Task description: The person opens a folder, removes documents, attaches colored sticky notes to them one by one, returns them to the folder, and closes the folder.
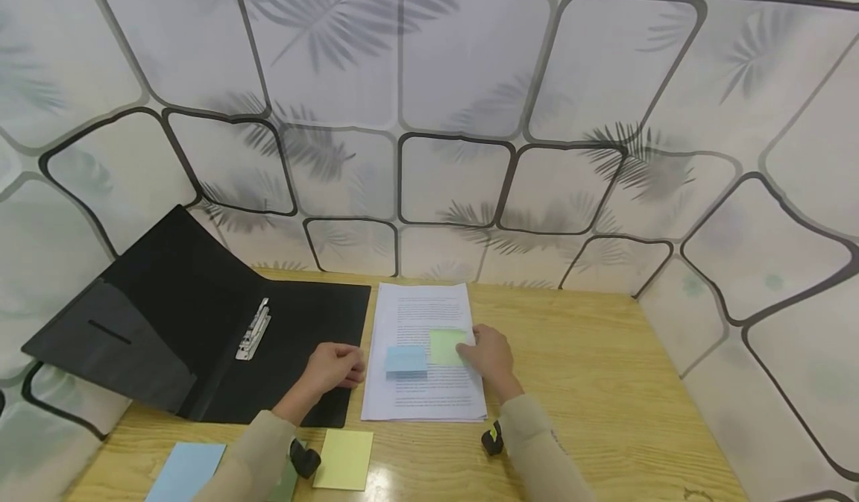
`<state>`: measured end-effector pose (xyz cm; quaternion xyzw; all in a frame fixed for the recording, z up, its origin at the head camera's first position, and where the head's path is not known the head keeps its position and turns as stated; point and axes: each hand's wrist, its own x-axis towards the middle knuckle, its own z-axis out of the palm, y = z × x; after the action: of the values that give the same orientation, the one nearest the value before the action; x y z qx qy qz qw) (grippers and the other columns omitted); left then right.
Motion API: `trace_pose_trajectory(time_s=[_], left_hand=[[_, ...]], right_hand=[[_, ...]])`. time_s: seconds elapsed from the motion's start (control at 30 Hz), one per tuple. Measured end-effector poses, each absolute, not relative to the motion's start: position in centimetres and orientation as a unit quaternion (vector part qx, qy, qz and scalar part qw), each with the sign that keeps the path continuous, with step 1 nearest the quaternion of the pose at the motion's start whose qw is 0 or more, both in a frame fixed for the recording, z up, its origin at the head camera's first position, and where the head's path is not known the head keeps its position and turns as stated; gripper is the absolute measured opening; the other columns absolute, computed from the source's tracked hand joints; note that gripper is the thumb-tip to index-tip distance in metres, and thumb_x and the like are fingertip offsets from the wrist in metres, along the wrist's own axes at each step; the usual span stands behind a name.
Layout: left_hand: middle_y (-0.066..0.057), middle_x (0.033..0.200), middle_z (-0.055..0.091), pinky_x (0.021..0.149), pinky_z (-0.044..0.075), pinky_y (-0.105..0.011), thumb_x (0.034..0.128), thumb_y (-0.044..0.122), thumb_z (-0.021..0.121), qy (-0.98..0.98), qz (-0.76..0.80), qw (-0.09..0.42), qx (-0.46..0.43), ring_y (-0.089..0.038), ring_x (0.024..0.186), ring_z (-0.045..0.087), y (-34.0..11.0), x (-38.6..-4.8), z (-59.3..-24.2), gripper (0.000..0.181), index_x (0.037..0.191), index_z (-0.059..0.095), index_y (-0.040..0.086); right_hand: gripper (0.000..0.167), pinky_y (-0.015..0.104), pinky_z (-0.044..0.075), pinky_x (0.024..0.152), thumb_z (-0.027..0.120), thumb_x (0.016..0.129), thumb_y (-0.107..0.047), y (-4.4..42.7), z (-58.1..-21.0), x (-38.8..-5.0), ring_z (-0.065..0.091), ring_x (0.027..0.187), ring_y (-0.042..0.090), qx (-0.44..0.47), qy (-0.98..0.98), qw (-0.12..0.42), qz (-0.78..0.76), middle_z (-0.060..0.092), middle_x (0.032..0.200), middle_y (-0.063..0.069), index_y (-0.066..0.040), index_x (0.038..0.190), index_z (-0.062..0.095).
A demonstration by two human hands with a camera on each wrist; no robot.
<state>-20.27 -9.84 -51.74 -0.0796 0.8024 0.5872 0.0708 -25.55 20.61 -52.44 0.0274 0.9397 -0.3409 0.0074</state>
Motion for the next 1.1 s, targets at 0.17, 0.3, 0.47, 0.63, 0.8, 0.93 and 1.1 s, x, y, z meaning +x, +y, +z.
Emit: trace_pose_trajectory(time_s=[0.17,0.3,0.47,0.63,0.8,0.93,1.1], left_hand=[[-0.013,0.081,0.075,0.058,0.063,-0.03,0.1033,0.014,0.062,0.795,0.594,0.076,-0.098,-0.015,0.062,0.072,-9.4,-20.9,-52.1,0.028,0.106,0.077,-0.009],[-0.012,0.077,0.072,0.054,0.061,-0.029,0.1027,0.014,0.06,0.785,0.601,0.087,-0.122,-0.013,0.055,0.068,-9.1,-21.2,-52.2,0.028,0.099,0.076,-0.01],[-0.007,0.073,0.067,0.051,0.058,-0.027,0.1039,0.015,0.062,0.776,0.607,0.105,-0.135,-0.01,0.052,0.062,-8.6,-21.6,-52.2,0.029,0.099,0.075,-0.01],[-0.006,0.072,0.066,0.05,0.056,-0.025,0.1027,0.017,0.067,0.795,0.584,0.111,-0.119,-0.011,0.054,0.059,-8.1,-21.7,-52.0,0.025,0.107,0.077,-0.006],[-0.013,0.089,0.075,0.056,0.061,-0.03,0.1007,0.013,0.07,0.81,0.569,0.103,-0.099,-0.014,0.063,0.069,-7.5,-21.4,-51.8,0.027,0.121,0.075,-0.005],[-0.019,0.108,0.077,0.061,0.063,-0.032,0.1017,0.008,0.067,0.791,0.593,0.11,-0.101,-0.015,0.074,0.071,-7.4,-21.3,-52.3,0.033,0.13,0.067,-0.008],[-0.016,0.105,0.078,0.06,0.061,-0.028,0.1019,0.009,0.066,0.745,0.649,0.106,-0.108,-0.013,0.073,0.069,-7.8,-21.3,-53.3,0.035,0.132,0.066,-0.008]], right_hand=[[0.052,0.049,0.06,0.082,0.08,0.091,-0.022,20.7,-52.5,-25.5,0.072,0.103,0.038,0.025,0.941,0.004,-0.337,0.073,0.121,0.027,0.007,0.132,0.067],[0.053,0.044,0.059,0.078,0.08,0.091,-0.023,20.8,-52.5,-25.6,0.071,0.1,0.035,0.022,0.94,0.009,-0.339,0.074,0.12,0.027,0.006,0.133,0.067],[0.055,0.031,0.05,0.066,0.081,0.091,-0.023,20.9,-52.3,-25.5,0.064,0.086,0.026,0.026,0.937,0.013,-0.348,0.074,0.111,0.022,0.005,0.135,0.066],[0.054,0.027,0.044,0.059,0.08,0.091,-0.023,20.9,-52.4,-25.4,0.059,0.075,0.021,0.024,0.933,0.014,-0.358,0.072,0.098,0.016,0.006,0.135,0.065],[0.055,0.027,0.041,0.056,0.08,0.091,-0.023,20.8,-52.3,-25.4,0.055,0.071,0.02,0.02,0.932,0.014,-0.363,0.067,0.088,0.012,0.007,0.136,0.064],[0.056,0.027,0.043,0.057,0.08,0.091,-0.022,20.8,-52.3,-25.5,0.057,0.072,0.02,0.018,0.933,0.012,-0.36,0.069,0.09,0.014,0.008,0.136,0.064],[0.055,0.037,0.055,0.068,0.079,0.092,-0.022,20.9,-51.9,-25.3,0.065,0.083,0.027,0.017,0.935,0.012,-0.353,0.073,0.104,0.022,0.01,0.134,0.064]])
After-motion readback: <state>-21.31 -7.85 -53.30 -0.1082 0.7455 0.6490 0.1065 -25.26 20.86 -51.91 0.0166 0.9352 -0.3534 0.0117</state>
